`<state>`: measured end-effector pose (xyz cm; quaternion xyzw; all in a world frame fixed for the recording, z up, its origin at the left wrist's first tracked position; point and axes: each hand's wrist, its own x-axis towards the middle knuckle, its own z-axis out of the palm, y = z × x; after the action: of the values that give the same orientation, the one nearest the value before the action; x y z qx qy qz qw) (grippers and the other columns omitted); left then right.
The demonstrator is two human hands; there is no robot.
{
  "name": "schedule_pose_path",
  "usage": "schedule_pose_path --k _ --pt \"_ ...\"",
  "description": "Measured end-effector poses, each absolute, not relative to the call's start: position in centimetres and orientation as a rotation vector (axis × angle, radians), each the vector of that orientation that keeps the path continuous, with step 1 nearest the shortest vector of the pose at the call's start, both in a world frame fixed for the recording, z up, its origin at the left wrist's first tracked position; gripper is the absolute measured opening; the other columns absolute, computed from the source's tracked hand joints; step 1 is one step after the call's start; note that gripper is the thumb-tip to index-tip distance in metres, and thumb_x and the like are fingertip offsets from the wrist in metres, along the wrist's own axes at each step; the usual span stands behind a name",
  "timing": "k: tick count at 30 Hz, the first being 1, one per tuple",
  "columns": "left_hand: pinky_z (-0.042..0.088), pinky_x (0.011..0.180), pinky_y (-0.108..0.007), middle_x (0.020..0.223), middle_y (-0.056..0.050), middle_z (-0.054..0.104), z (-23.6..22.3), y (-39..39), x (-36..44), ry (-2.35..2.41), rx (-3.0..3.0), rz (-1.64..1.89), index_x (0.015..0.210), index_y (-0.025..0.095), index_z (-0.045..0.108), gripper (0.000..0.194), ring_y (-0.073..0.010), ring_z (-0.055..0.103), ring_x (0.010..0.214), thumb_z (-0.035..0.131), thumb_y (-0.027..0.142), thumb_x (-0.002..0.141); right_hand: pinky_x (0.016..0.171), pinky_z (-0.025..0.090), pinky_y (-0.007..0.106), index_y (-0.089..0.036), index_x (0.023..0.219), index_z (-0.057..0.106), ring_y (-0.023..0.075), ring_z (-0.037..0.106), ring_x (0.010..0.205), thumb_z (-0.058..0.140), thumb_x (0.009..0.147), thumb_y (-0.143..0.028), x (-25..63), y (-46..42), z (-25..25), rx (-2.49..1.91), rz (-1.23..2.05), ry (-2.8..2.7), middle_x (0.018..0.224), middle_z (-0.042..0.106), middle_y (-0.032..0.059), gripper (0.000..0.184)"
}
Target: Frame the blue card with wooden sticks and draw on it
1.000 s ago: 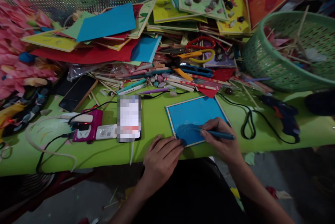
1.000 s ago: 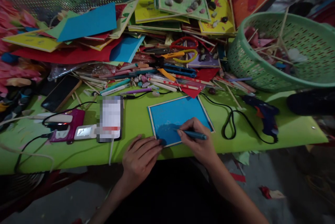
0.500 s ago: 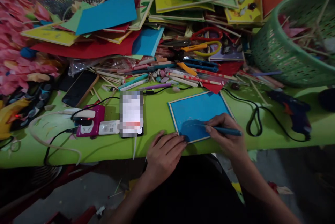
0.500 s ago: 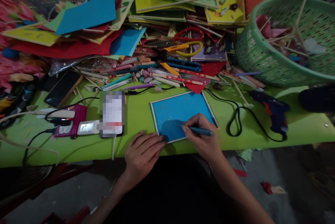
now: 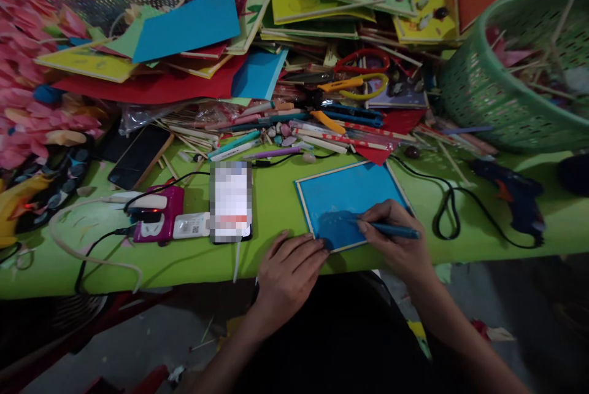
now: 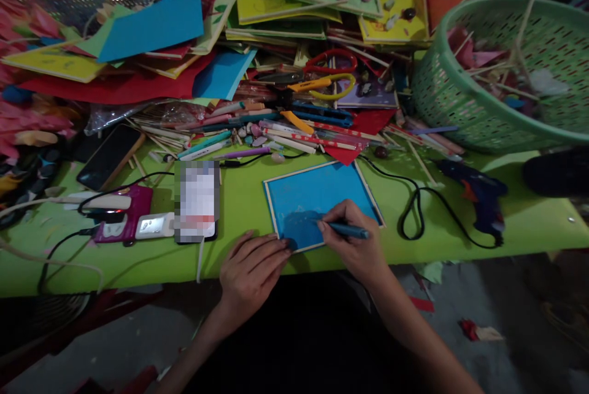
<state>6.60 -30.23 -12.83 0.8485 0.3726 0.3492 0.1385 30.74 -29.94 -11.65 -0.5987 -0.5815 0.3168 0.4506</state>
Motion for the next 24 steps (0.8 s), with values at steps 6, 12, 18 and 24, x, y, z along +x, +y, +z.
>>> schedule_pose_path --k 6,12,18,24 --pt "0.046 0.11 -0.04 0.117 0.003 0.08 -12.75 -30.22 6.64 1.071 2.455 1.03 0.112 0.025 0.074 0.02 -0.0176 0.073 0.111 0.068 0.014 0.095 0.053 0.043 0.028 -0.024 0.088 0.062 0.0139 0.057 0.059 0.074 0.09 -0.027 30.73 -30.02 -11.64 -1.488 0.782 -1.405 0.074 0.064 -0.0015 0.012" --pt "0.046 0.11 -0.041 0.118 0.003 0.08 -12.72 -30.2 6.53 1.069 2.458 1.015 0.115 0.025 0.074 0.024 -0.0183 0.073 0.112 0.069 0.013 0.094 0.062 0.049 0.031 -0.024 0.087 0.063 0.0184 0.064 0.072 0.075 0.089 -0.027 30.97 -30.24 -11.99 -1.493 0.712 -1.276 0.08 0.066 0.0008 0.012" --pt "0.046 0.11 -0.041 0.118 0.002 0.08 -12.85 -30.18 6.5 1.061 2.461 1.02 0.115 0.025 0.074 0.025 -0.0186 0.072 0.113 0.069 0.012 0.094 0.057 0.046 0.028 -0.024 0.086 0.063 0.0157 0.061 0.065 0.073 0.089 -0.026 30.81 -30.01 -11.71 -1.53 0.728 -1.34 0.075 0.065 -0.0011 0.011" --pt "0.046 0.11 -0.04 0.117 0.002 0.08 -12.9 -30.14 6.52 1.066 2.456 1.021 0.115 0.025 0.074 0.025 -0.0179 0.073 0.112 0.07 0.013 0.094 0.056 0.046 0.028 -0.023 0.084 0.062 0.0145 0.058 0.062 0.072 0.088 -0.026 30.61 -29.89 -11.43 -1.554 0.711 -1.364 0.072 0.064 -0.0018 0.011"
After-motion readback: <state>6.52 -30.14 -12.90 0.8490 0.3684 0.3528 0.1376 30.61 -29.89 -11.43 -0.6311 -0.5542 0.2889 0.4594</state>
